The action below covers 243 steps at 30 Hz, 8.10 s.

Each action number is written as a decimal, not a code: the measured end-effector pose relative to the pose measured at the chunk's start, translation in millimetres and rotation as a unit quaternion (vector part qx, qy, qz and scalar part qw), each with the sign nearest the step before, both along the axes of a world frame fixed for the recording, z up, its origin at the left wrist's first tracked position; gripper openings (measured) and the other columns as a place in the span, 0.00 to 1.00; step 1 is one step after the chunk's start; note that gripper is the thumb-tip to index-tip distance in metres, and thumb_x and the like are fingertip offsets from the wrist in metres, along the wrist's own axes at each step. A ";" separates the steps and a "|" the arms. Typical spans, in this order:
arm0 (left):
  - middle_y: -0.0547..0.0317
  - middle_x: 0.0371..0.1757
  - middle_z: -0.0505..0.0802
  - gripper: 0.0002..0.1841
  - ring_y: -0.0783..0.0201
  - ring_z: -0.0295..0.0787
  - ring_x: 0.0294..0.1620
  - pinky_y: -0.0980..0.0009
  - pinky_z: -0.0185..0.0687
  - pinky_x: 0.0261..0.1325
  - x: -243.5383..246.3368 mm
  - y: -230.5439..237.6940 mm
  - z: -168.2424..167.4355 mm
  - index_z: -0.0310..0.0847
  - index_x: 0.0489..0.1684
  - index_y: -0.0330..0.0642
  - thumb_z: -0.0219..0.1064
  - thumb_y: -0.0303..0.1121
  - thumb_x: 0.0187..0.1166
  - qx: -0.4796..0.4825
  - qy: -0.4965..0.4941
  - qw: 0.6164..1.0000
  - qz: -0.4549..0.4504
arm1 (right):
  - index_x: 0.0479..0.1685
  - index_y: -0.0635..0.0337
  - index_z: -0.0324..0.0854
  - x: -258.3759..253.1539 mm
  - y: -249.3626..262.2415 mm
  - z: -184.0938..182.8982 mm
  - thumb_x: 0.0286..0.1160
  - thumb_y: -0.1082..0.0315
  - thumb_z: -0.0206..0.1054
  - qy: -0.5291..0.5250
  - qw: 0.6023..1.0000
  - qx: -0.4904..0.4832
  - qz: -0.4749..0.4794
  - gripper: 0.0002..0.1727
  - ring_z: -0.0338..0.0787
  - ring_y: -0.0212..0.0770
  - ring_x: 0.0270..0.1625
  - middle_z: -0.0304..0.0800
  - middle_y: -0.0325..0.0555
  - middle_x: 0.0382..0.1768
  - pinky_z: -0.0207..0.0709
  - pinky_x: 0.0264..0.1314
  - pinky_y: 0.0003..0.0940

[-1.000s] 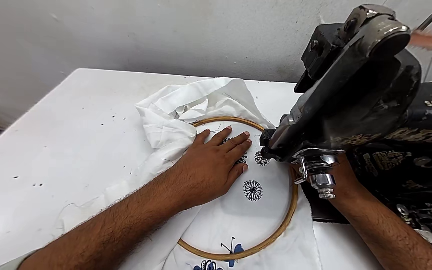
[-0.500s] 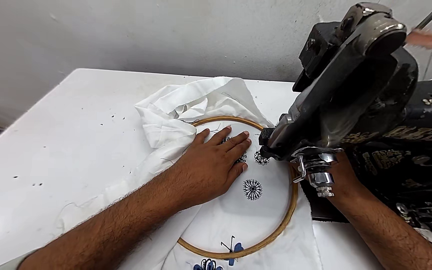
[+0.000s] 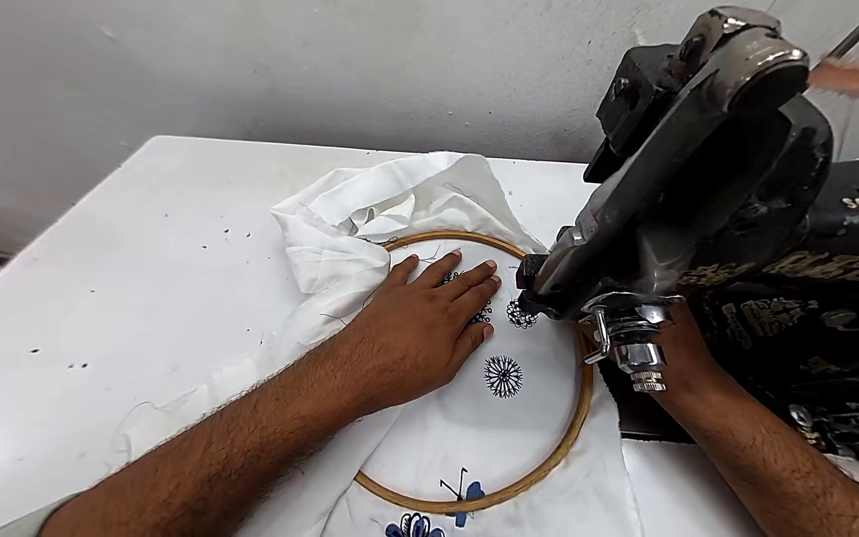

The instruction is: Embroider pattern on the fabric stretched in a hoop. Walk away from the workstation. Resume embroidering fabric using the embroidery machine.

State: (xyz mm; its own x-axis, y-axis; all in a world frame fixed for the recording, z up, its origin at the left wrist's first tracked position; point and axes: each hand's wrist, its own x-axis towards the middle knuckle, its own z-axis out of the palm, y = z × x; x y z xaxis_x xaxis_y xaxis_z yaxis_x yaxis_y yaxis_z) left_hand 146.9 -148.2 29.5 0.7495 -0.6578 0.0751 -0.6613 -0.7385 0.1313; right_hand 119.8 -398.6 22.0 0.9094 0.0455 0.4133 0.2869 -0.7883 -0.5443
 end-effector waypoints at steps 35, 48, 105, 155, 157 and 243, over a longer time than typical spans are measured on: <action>0.69 0.91 0.70 0.31 0.52 0.59 0.93 0.33 0.54 0.86 -0.9 0.4 -0.4 0.68 0.89 0.56 0.38 0.54 0.92 0.000 0.004 1.000 0.008 | 0.44 0.61 0.83 0.5 2.2 0.9 0.62 0.66 0.71 0.009 0.999 0.052 0.004 0.13 0.83 0.18 0.40 0.85 0.38 0.35 0.74 0.47 0.15; 0.68 0.92 0.67 0.31 0.51 0.57 0.94 0.32 0.52 0.87 -2.1 1.6 2.8 0.65 0.90 0.55 0.38 0.54 0.92 0.011 0.019 1.000 0.014 | 0.43 0.62 0.85 -3.5 2.5 19.4 0.64 0.65 0.73 0.040 0.999 -0.023 -0.003 0.12 0.87 0.30 0.40 0.88 0.45 0.35 0.79 0.46 0.29; 0.69 0.94 0.64 0.31 0.52 0.54 0.95 0.30 0.49 0.87 -1.9 3.6 9.3 0.62 0.92 0.57 0.37 0.54 0.92 0.034 0.040 0.998 0.033 | 0.45 0.61 0.85 -1.9 2.4 1.7 0.64 0.63 0.70 -0.028 0.999 -0.004 0.024 0.14 0.85 0.24 0.46 0.87 0.42 0.38 0.75 0.53 0.19; 0.66 0.91 0.69 0.32 0.46 0.59 0.92 0.29 0.52 0.85 -4.2 0.6 1.4 0.65 0.90 0.54 0.40 0.57 0.91 0.006 0.005 1.000 0.025 | 0.43 0.59 0.85 -2.1 2.5 5.3 0.63 0.62 0.71 -0.005 1.000 -0.008 0.020 0.13 0.86 0.25 0.43 0.87 0.41 0.36 0.76 0.50 0.22; 0.65 0.91 0.69 0.32 0.47 0.59 0.92 0.29 0.52 0.85 -3.7 1.0 2.5 0.65 0.90 0.54 0.40 0.57 0.91 0.008 0.004 1.000 0.027 | 0.42 0.58 0.85 0.5 1.7 2.0 0.61 0.63 0.74 -0.001 1.000 0.000 0.014 0.13 0.85 0.25 0.41 0.87 0.40 0.35 0.78 0.48 0.24; 0.67 0.92 0.67 0.32 0.47 0.57 0.93 0.27 0.54 0.82 -12.1 1.4 12.4 0.64 0.91 0.56 0.41 0.56 0.91 0.042 0.030 0.997 0.049 | 0.39 0.61 0.84 -4.2 5.9 5.8 0.60 0.70 0.74 0.014 0.999 0.017 0.028 0.10 0.83 0.20 0.39 0.85 0.38 0.32 0.76 0.45 0.18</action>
State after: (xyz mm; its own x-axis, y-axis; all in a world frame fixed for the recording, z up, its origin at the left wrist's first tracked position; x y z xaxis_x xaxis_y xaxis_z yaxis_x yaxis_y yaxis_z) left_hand 134.7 -146.9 42.0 0.8123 -0.5826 -0.0253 -0.5776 -0.8098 0.1032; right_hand 115.7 -392.6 27.7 0.9171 0.0830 0.3900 0.3142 -0.7526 -0.5786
